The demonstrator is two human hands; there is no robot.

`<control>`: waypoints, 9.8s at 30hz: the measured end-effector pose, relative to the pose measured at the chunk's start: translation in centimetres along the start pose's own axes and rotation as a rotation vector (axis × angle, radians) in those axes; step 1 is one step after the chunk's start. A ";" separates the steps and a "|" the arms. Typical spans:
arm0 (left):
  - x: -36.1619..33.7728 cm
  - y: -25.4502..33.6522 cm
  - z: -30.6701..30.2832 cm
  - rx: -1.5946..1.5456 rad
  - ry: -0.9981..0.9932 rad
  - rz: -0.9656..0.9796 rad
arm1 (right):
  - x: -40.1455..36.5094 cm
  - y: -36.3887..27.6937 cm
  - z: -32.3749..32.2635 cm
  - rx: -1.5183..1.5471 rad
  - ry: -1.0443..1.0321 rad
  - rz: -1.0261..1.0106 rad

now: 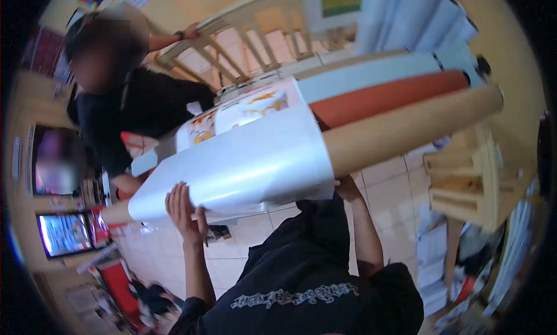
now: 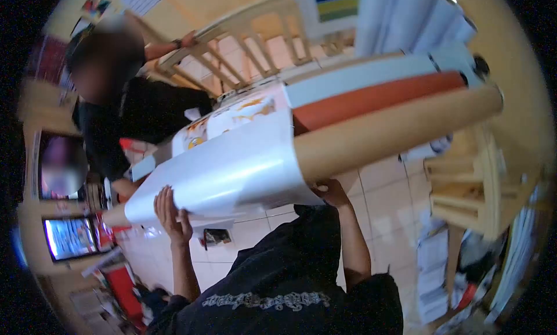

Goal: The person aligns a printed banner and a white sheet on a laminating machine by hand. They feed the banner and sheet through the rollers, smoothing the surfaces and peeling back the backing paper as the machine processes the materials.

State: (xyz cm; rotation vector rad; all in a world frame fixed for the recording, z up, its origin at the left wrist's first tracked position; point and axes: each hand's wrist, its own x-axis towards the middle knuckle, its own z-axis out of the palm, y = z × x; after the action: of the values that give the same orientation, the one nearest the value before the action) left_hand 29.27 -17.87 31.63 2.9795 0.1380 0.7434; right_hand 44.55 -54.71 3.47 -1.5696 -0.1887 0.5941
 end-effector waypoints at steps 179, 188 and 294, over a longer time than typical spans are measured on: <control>-0.7 -15.3 -6.4 -0.010 -0.106 -0.254 | -2.7 -31.2 11.0 -1.452 0.250 -0.635; 9.0 -12.3 -4.4 -0.245 -0.667 0.167 | 4.7 -40.2 11.7 -1.578 -0.521 -0.364; 6.0 -15.4 -5.1 -0.224 -0.594 0.020 | 4.8 -37.7 13.3 -1.435 -0.647 -0.158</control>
State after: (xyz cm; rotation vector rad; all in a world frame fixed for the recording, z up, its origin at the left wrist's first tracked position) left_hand 31.02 -1.77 37.57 2.8379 -0.0097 -0.1387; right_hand 51.09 -36.90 38.95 -2.6001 -1.4672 0.8913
